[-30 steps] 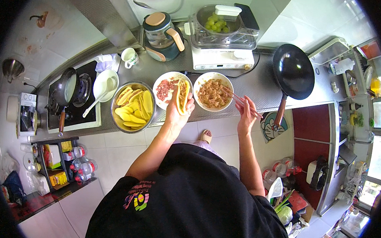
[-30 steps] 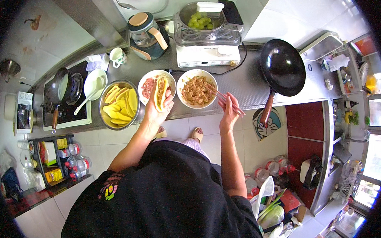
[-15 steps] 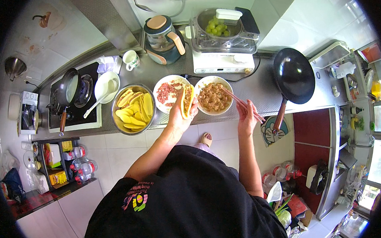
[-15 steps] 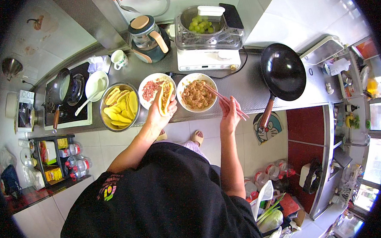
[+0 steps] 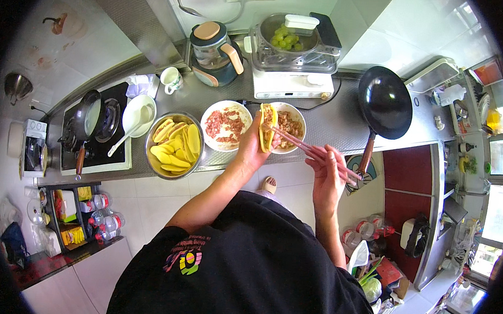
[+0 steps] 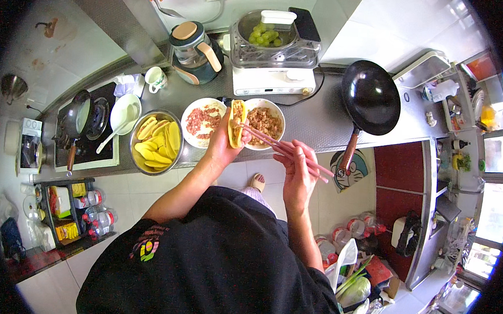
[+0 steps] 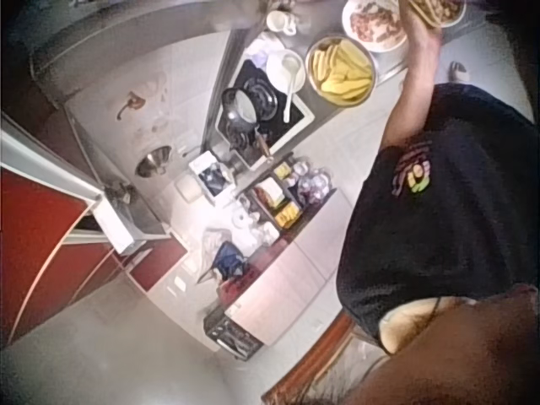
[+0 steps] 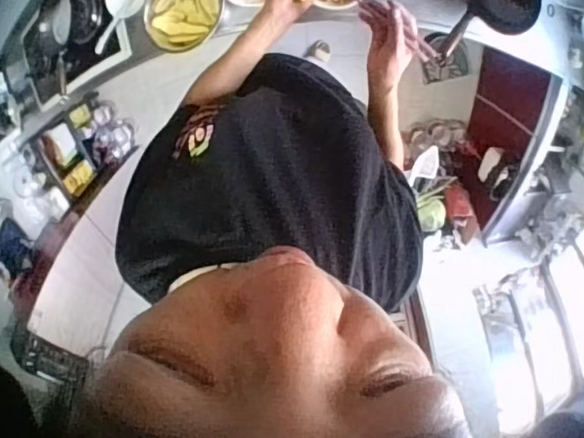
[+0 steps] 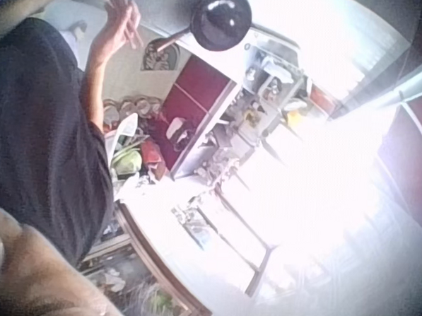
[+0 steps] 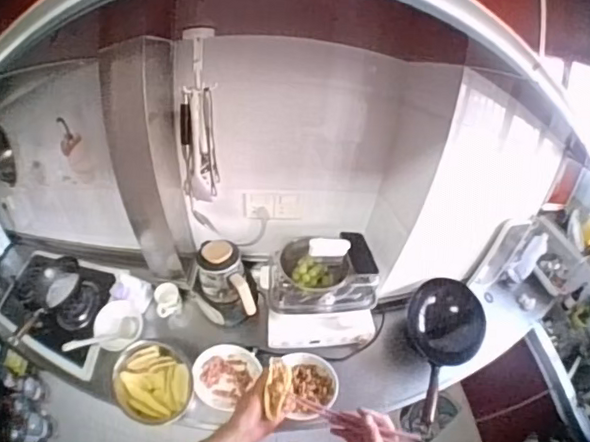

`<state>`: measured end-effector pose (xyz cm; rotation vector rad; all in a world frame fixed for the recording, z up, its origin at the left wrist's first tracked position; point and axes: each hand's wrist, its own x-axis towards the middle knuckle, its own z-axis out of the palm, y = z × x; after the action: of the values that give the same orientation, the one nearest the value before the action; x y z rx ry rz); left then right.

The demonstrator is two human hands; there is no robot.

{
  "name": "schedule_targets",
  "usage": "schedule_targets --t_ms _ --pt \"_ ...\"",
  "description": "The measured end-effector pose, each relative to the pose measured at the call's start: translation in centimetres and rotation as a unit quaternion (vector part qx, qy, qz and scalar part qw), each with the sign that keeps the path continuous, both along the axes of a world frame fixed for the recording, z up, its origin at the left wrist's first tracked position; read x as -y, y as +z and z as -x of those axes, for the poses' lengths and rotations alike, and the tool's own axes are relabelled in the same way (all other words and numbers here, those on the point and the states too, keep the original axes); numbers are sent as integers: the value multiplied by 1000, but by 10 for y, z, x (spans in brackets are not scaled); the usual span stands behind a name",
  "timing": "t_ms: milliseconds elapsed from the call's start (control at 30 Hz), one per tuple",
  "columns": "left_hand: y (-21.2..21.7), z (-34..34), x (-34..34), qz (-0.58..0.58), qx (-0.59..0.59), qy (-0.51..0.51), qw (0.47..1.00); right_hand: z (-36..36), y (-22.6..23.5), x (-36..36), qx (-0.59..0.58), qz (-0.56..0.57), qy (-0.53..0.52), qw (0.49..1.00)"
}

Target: The person uses chopsticks to scoop seasoned ground meat and place it onto yellow corn tortillas held in the left hand. After filling several tortillas, the person moves to the sink, dries a frying pan, places it on the stove, and turns on the burner. The person then retrieves a plastic glove from another room and puts it on.

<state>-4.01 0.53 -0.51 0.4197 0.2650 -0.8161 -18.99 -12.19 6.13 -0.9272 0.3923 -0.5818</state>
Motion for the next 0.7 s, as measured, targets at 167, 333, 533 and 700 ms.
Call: schedule_targets --t_ms 167,333,533,700 --pt "1 1 2 3 2 7 1000 2 14 -14 -29 155 6 987" --pt "1 0 1 28 36 6 999 9 34 -11 7 268 1 963" --pt "-2 0 -2 26 20 10 999 6 40 -16 -45 282 14 958" --pt "-5 3 -1 -37 -21 85 995 2 36 -19 -37 331 25 942"
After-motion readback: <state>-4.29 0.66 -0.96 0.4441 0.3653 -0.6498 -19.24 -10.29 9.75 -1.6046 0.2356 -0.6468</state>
